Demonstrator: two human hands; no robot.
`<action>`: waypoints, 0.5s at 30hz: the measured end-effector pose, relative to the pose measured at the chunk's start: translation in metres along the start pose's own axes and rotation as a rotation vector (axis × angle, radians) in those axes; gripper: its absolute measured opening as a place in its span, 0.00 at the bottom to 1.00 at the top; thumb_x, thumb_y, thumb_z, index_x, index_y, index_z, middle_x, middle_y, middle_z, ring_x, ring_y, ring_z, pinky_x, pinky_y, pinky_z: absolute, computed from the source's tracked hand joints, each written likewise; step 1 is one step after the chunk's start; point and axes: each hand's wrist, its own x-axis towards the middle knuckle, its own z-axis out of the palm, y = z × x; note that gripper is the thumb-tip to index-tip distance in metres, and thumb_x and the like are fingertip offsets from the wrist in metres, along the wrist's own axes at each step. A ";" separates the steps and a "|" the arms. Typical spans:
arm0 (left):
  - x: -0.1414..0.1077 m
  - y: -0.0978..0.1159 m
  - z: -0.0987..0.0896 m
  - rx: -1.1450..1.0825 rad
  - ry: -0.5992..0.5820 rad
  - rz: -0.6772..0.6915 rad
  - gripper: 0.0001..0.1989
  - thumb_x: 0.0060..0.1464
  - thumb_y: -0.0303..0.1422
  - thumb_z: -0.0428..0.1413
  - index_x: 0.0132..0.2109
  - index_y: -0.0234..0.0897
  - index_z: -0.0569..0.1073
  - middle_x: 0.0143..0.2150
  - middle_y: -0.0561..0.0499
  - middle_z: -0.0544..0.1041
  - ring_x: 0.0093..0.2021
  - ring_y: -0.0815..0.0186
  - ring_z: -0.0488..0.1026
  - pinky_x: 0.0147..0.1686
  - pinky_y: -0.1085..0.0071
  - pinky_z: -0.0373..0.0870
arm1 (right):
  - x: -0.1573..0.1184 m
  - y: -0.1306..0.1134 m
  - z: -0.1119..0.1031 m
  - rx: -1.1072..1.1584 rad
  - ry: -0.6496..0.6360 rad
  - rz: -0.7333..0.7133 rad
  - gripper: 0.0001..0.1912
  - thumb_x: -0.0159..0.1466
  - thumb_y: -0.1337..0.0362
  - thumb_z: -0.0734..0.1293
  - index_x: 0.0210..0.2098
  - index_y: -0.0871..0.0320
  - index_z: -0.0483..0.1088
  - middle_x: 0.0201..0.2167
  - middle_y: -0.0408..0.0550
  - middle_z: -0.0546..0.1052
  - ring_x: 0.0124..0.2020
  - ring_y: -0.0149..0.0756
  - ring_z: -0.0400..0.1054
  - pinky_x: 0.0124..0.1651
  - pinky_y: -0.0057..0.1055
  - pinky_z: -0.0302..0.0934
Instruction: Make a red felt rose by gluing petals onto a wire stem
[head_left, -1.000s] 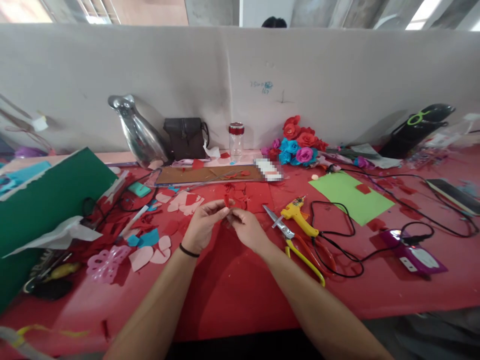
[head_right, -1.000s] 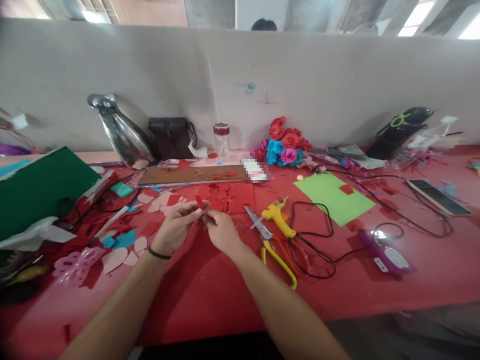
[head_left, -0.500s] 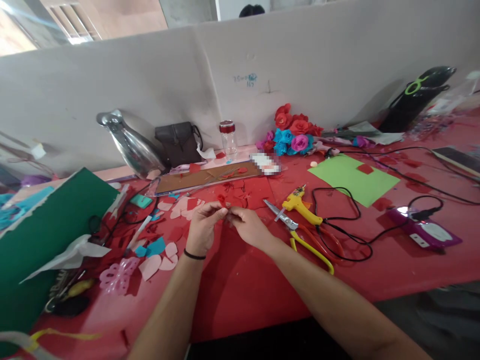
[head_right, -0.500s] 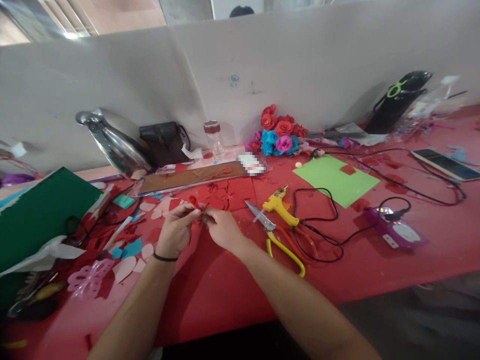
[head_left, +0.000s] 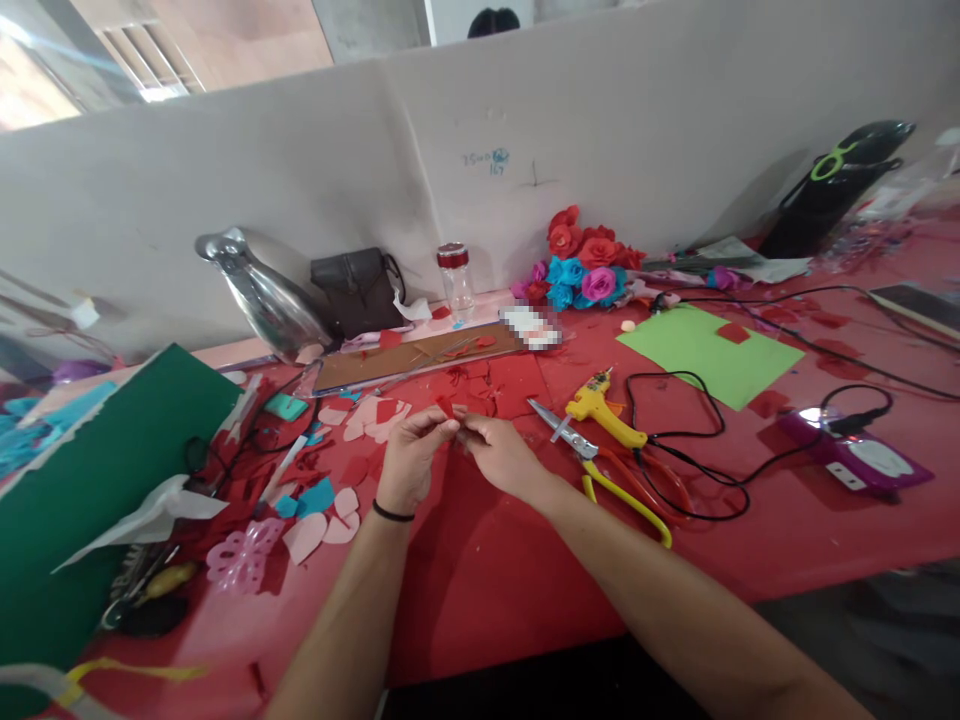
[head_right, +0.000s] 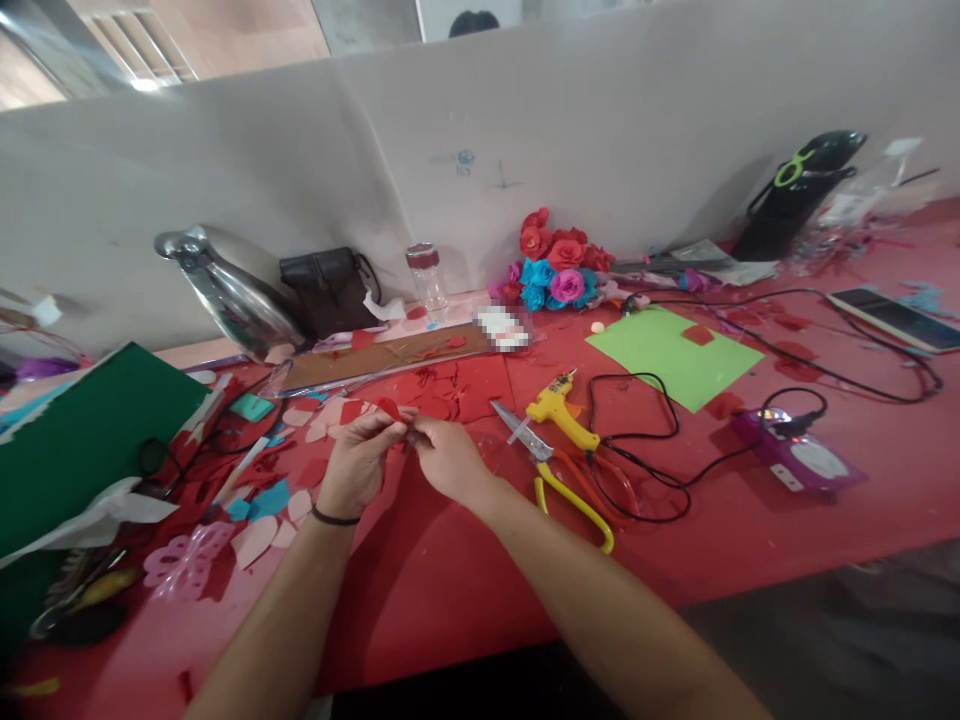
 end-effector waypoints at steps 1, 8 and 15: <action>0.000 -0.001 0.000 -0.006 0.009 0.009 0.07 0.33 0.31 0.66 0.24 0.35 0.76 0.27 0.49 0.77 0.29 0.67 0.71 0.32 0.71 0.68 | 0.000 0.001 0.000 0.006 -0.002 -0.003 0.14 0.63 0.67 0.59 0.43 0.53 0.73 0.40 0.47 0.78 0.42 0.40 0.70 0.48 0.37 0.61; 0.000 -0.003 -0.004 -0.030 -0.038 0.005 0.09 0.36 0.33 0.66 0.28 0.36 0.77 0.28 0.50 0.78 0.29 0.68 0.71 0.32 0.72 0.67 | -0.001 0.000 -0.001 -0.030 0.003 0.027 0.13 0.60 0.71 0.59 0.36 0.56 0.74 0.32 0.44 0.78 0.35 0.37 0.71 0.43 0.33 0.62; 0.000 0.000 -0.002 -0.029 -0.017 -0.016 0.12 0.35 0.32 0.66 0.32 0.36 0.78 0.28 0.51 0.77 0.27 0.69 0.70 0.29 0.72 0.66 | 0.000 0.000 0.001 -0.020 -0.002 0.040 0.11 0.62 0.68 0.58 0.35 0.57 0.72 0.31 0.46 0.77 0.33 0.37 0.69 0.40 0.32 0.61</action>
